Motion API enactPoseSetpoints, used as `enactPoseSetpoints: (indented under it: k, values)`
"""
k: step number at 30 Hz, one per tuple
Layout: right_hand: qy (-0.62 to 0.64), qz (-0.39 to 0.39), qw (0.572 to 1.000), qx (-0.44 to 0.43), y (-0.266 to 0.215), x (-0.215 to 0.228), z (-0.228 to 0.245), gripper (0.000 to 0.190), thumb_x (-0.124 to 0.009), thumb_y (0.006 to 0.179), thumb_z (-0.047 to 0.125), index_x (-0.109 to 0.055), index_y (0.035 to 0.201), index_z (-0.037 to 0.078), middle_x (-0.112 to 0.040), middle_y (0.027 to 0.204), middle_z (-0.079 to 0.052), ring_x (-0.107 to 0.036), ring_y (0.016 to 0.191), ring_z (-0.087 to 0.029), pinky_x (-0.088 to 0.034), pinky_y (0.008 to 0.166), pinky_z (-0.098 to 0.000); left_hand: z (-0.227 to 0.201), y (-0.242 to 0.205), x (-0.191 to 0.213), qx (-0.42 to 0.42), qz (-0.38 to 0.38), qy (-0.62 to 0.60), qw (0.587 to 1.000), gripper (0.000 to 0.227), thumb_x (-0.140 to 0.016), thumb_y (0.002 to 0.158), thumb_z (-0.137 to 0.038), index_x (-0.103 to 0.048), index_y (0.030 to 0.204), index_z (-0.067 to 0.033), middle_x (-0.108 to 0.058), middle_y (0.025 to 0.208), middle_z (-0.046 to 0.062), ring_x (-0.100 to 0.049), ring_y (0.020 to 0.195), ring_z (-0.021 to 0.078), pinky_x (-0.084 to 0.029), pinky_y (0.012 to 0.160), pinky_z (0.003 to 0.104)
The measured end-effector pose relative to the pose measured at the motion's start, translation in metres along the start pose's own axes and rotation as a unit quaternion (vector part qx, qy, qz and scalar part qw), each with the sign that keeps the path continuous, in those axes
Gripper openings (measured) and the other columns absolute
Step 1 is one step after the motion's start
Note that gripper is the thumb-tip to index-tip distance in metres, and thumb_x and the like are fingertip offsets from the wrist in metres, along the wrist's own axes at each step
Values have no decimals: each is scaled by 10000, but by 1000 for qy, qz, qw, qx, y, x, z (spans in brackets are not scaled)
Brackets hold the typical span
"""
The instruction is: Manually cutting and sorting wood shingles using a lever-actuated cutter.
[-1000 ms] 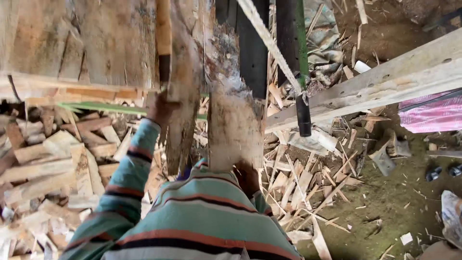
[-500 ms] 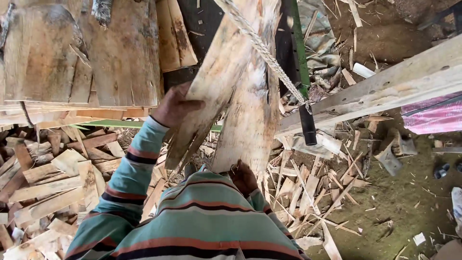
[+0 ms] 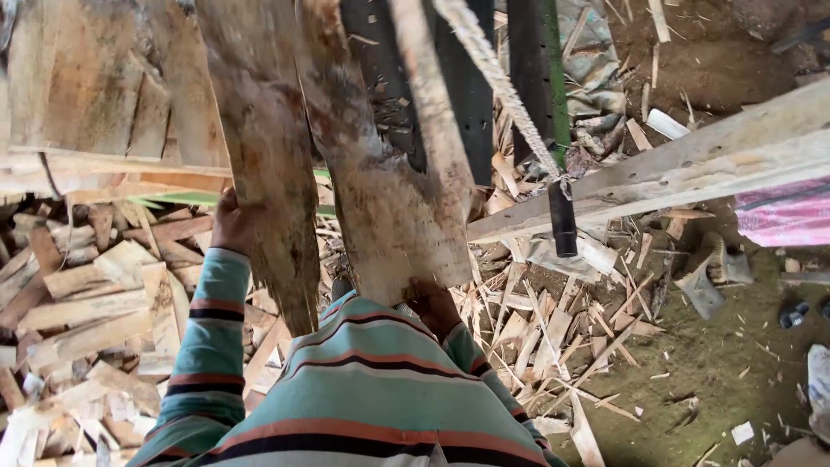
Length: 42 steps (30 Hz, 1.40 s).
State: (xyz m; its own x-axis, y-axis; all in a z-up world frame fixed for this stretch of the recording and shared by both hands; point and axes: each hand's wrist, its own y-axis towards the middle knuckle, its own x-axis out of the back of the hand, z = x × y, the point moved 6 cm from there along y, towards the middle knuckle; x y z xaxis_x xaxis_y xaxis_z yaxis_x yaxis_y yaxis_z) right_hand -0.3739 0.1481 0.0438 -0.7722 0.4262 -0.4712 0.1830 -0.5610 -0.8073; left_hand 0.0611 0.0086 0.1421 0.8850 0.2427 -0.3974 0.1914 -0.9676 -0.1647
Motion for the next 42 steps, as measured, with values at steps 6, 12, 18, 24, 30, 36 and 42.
enactPoseSetpoints:
  k: [6,12,18,24,30,36,42]
  values:
    - [20,47,999,-11,8,16,2,171,-635,1001,107,-617,854,21,-566,741,-43,-578,716,-181,-548,834,-323,11,-15,-8,-39,-34,76,996,586,-617,762,105,-632,1332,-30,-708,1220,25,-668,1051,142,-552,904,287]
    - [-585,64,732,342,-37,-21,37,169,-676,927,118,-718,1054,13,-636,796,3,-585,710,-133,-547,728,-323,-9,-47,-45,-43,-31,103,993,453,-650,853,96,-627,1296,4,-710,1180,58,-660,1010,165,-559,891,306]
    - [24,32,994,105,-4,9,46,94,-610,1005,106,-703,995,93,-629,782,-4,-525,638,-113,-328,479,-190,-36,-65,-11,-86,-27,33,995,467,-634,875,104,-634,1332,11,-722,1233,57,-688,1081,166,-567,974,314]
    - [19,44,951,305,40,76,103,154,-695,1130,113,-723,1177,-32,-602,847,-36,-557,748,-133,-478,673,-248,-22,-92,36,11,-118,75,990,488,-706,878,14,-658,1361,-36,-724,1151,38,-666,980,137,-548,877,284]
    - [47,41,943,326,-9,20,145,369,-618,991,221,-679,1270,-11,-715,1222,-135,-665,1130,-284,-570,984,-412,14,-89,70,11,-131,71,989,380,-762,878,-7,-700,1253,-1,-744,1133,60,-690,971,148,-563,895,299]
    - [-182,-78,916,349,5,43,117,365,-681,1133,262,-754,1122,-95,-480,789,-85,-450,762,-199,-390,679,-369,4,-75,57,12,-126,67,990,425,-744,829,21,-685,1246,-36,-752,1113,23,-709,968,137,-581,881,301]
    - [-488,59,739,461,-53,-69,86,313,-582,1095,193,-637,888,-35,-529,661,-12,-510,636,-102,-557,695,-272,28,-31,36,-30,-127,-19,991,322,-739,897,27,-671,1211,5,-755,1056,66,-713,894,181,-609,820,323]
